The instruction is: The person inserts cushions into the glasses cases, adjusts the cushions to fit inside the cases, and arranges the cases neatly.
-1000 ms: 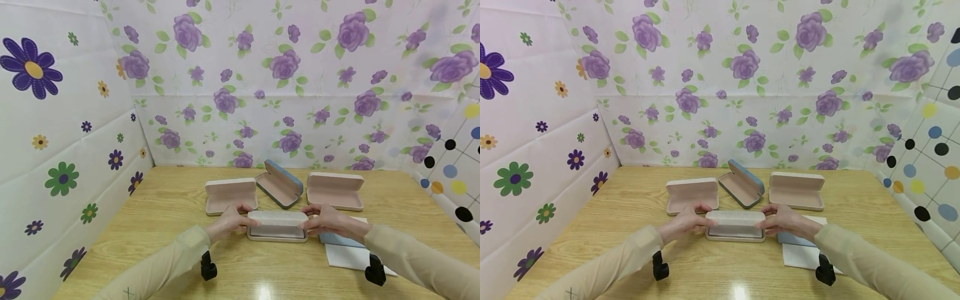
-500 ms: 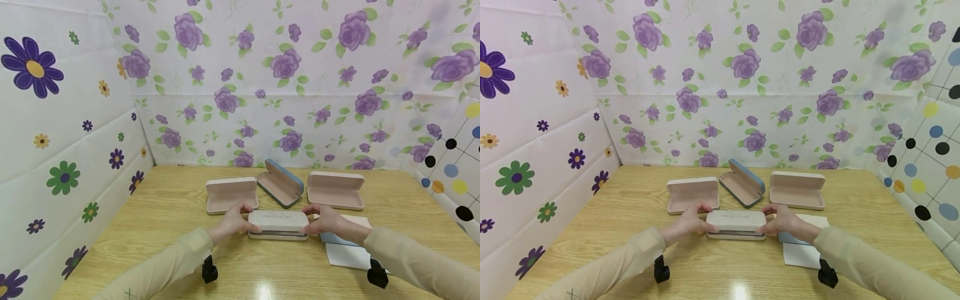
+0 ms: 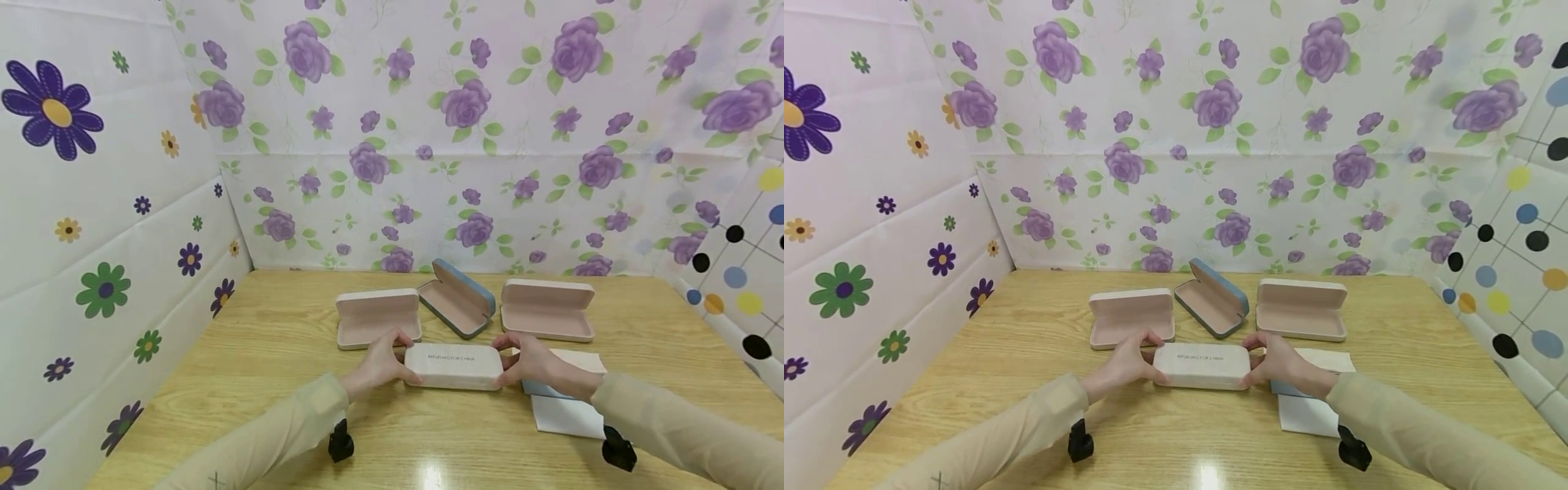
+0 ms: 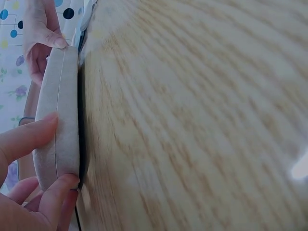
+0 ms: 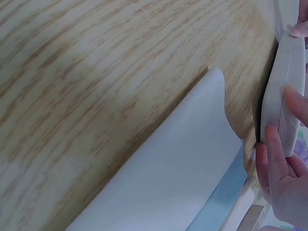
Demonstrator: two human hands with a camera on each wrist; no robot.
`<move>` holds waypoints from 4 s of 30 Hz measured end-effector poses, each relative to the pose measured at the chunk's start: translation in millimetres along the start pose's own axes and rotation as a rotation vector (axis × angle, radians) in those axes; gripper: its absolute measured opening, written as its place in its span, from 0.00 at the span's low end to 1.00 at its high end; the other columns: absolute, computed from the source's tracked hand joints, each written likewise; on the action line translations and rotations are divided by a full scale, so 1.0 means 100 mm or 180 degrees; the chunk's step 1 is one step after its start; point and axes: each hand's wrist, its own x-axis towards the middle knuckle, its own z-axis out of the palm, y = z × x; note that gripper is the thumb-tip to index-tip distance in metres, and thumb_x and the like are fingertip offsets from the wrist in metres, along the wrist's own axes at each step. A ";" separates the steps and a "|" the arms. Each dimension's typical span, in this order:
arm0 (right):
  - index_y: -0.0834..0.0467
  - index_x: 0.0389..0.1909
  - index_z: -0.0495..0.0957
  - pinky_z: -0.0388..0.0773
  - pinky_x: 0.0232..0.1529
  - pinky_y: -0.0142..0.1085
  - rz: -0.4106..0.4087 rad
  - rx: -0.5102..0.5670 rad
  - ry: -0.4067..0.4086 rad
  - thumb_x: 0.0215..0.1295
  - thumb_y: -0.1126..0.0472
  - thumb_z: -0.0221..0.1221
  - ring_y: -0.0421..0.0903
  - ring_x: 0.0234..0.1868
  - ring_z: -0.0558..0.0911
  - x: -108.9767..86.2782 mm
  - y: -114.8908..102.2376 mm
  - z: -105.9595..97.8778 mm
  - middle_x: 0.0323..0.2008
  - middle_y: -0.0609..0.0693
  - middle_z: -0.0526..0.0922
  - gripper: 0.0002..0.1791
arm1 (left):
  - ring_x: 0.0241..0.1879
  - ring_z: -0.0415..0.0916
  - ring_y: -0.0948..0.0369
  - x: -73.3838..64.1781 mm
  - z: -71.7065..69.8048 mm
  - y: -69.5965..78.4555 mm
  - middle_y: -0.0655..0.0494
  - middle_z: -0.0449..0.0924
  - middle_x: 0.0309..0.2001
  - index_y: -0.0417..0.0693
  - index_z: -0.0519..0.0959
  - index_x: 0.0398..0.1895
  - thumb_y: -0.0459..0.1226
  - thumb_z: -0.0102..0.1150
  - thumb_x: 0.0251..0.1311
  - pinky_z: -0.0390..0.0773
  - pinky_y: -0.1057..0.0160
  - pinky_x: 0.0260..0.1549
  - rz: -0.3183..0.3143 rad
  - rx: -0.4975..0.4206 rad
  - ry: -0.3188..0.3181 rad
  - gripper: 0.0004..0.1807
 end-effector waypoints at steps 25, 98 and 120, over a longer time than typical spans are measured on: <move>0.63 0.41 0.67 0.76 0.34 0.38 -0.0661 -0.1022 -0.0190 0.32 0.62 0.76 0.49 0.34 0.80 0.44 -0.27 0.73 0.36 0.56 0.76 0.34 | 0.43 0.74 0.48 -0.37 -0.85 -0.42 0.42 0.69 0.48 0.37 0.69 0.42 0.25 0.76 0.26 0.74 0.55 0.40 -0.0012 -0.0116 -0.0206 0.33; 0.67 0.56 0.69 0.75 0.39 0.31 -0.0190 0.0511 0.0888 0.44 0.77 0.66 0.49 0.46 0.76 1.58 -1.07 2.88 0.44 0.59 0.78 0.33 | 0.55 0.61 0.40 -0.82 -2.84 -1.29 0.33 0.57 0.61 0.32 0.61 0.61 0.26 0.67 0.43 0.71 0.69 0.41 -0.0585 0.0058 0.0583 0.38; 0.67 0.54 0.71 0.73 0.42 0.31 -0.0121 0.0577 0.1180 0.46 0.76 0.65 0.48 0.45 0.76 1.80 -1.07 2.83 0.43 0.56 0.78 0.30 | 0.57 0.59 0.46 -0.55 -2.79 -1.38 0.34 0.54 0.63 0.32 0.56 0.64 0.24 0.61 0.50 0.68 0.72 0.45 -0.0540 -0.0352 0.0785 0.37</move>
